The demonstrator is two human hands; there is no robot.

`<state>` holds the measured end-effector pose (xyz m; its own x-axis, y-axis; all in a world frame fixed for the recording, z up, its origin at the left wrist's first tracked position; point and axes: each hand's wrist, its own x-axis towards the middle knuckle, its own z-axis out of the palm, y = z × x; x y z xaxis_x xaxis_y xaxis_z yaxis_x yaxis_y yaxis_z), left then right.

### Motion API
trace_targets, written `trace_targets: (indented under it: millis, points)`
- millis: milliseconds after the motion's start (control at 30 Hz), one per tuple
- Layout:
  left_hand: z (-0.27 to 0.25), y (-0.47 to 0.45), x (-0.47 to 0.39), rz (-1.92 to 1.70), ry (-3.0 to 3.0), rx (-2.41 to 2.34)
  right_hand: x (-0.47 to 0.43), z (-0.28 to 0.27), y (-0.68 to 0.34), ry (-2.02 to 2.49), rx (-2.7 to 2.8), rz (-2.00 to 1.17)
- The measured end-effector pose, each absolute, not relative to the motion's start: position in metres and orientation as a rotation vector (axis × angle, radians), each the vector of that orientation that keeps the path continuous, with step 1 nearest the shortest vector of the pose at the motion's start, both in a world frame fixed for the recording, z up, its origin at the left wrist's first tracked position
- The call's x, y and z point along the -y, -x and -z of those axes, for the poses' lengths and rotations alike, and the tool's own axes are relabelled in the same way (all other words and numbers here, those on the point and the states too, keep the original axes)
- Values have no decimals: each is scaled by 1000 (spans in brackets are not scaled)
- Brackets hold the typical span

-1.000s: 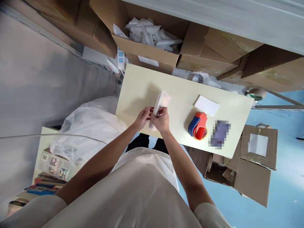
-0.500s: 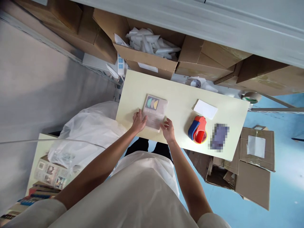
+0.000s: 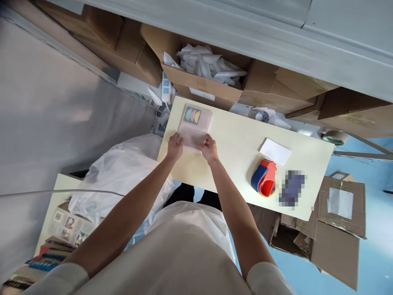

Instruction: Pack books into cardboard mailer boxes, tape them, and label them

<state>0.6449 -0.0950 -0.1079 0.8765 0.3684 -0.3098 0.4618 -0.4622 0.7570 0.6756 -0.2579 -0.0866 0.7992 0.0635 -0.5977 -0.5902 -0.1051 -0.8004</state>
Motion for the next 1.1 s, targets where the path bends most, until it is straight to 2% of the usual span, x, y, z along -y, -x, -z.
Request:
trace_targets:
  millis: [233, 500, 667, 800, 900, 1100]
  points:
    - [112, -674, 66, 17, -2046, -689, 233, 105, -705, 1595, -331, -573]
    - [87, -645, 90, 6, -2142, -674, 261, 81, -671, 1692, -511, -522]
    - [49, -601, 122, 23, -2146, -478, 307, 59, -597, 1797, -477, -582]
    - [12, -550, 139, 260, -1977, -223, 336, 53, -544, 1847, -355, -660]
    - [-10, -509, 152, 382, -1854, -369, 349, 49, -526, 1834, -178, -754]
    - [-33, -441, 189, 150, -1749, -735, 370, 22, -537, 1797, -24, -768]
